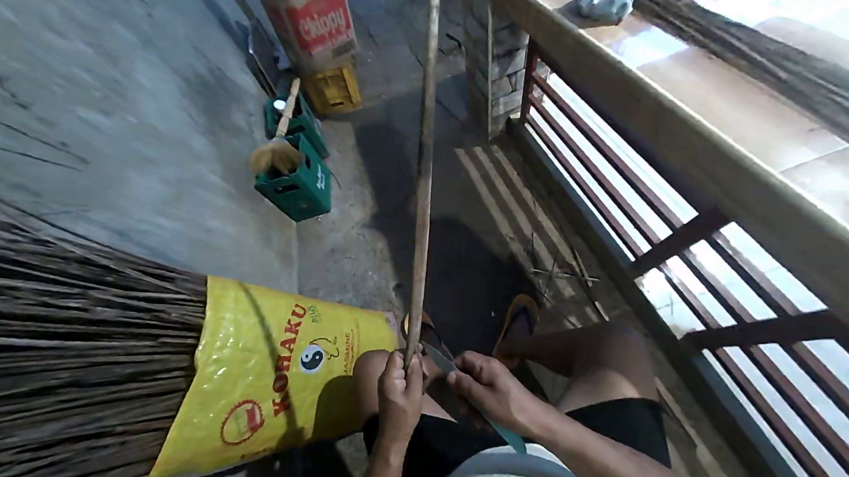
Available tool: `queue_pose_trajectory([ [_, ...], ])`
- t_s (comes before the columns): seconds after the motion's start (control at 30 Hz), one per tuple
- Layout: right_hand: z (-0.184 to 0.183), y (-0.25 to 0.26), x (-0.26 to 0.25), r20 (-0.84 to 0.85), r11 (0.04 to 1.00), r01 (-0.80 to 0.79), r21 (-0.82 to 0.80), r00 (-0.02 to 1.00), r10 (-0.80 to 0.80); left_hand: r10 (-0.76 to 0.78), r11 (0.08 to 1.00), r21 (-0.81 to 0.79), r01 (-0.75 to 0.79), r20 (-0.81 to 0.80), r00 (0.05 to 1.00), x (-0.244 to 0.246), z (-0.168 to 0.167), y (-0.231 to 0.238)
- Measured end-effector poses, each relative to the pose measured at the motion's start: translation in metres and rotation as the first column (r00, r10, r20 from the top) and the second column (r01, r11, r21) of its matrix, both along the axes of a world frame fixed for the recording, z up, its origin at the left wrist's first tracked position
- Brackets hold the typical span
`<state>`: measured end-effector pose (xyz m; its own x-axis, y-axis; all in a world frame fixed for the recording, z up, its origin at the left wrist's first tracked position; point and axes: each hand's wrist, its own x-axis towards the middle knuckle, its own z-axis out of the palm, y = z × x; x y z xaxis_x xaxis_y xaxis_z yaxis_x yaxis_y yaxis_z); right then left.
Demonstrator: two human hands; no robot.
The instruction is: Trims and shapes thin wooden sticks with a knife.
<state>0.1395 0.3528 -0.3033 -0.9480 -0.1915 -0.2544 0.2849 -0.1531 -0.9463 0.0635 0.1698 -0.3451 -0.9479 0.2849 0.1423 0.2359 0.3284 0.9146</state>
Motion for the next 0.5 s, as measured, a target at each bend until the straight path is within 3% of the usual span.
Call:
queue_pose_trajectory([
  [0.5,-0.0057,-0.0017,-0.0005,0.063,1.0,-0.018,-0.019,0.998,0.019,0.02,0.999,-0.031,-0.023,-0.102,0.995,0.0045,-0.0085,0.0013],
])
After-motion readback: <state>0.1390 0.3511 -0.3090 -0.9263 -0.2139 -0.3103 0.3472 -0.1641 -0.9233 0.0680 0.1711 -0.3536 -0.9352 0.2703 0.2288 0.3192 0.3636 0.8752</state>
